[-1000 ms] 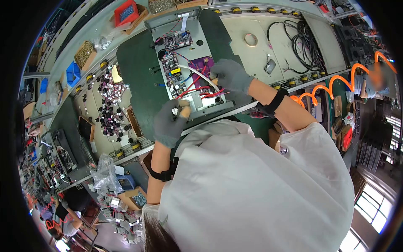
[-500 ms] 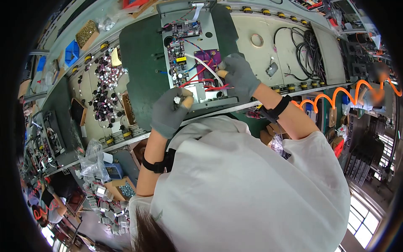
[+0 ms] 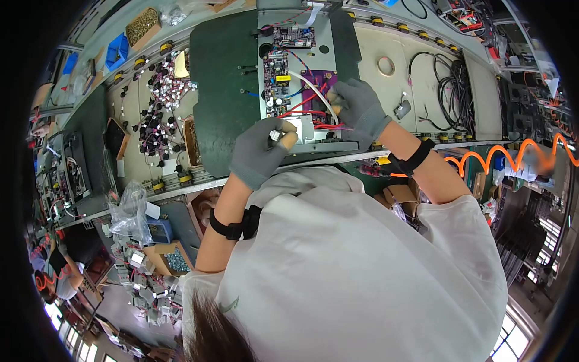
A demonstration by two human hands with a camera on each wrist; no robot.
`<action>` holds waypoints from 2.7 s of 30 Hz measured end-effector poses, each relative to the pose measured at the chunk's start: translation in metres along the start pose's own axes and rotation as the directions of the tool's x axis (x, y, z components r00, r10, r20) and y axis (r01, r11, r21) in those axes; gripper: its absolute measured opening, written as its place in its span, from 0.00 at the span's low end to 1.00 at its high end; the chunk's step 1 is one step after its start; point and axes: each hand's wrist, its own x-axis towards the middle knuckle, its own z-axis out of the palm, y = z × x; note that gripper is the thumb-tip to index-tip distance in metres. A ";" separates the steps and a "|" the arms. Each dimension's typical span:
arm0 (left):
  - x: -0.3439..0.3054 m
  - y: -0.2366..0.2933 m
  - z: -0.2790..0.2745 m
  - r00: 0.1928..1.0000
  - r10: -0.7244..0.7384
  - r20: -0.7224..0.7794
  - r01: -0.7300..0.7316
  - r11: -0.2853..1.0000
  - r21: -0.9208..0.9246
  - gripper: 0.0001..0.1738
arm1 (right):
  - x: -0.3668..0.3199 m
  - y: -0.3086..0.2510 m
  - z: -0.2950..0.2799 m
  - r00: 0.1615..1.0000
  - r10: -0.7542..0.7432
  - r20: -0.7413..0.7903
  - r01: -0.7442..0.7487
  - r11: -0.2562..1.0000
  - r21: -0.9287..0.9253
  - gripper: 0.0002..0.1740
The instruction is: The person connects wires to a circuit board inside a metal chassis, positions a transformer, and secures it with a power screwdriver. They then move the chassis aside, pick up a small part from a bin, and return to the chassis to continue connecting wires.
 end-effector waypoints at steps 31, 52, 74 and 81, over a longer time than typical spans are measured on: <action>0.001 -0.005 0.004 0.996 0.079 -0.046 -0.080 0.997 -0.015 0.11 | 0.036 0.013 -0.011 0.884 -0.064 0.464 0.135 0.983 -0.122 0.12; -0.001 0.004 -0.002 0.999 -0.036 -0.007 0.036 0.999 -0.032 0.13 | 0.024 0.009 -0.003 0.922 0.009 0.386 -0.023 0.999 0.031 0.11; 0.018 0.011 -0.010 0.996 0.064 -0.068 -0.092 0.802 -0.590 0.47 | 0.025 -0.119 -0.015 0.966 -0.114 0.232 -0.031 0.839 0.544 0.14; 0.003 0.026 -0.018 0.947 0.028 -0.321 -0.174 0.884 -0.435 0.19 | 0.019 -0.106 -0.012 0.978 -0.190 -0.089 0.207 0.943 0.260 0.14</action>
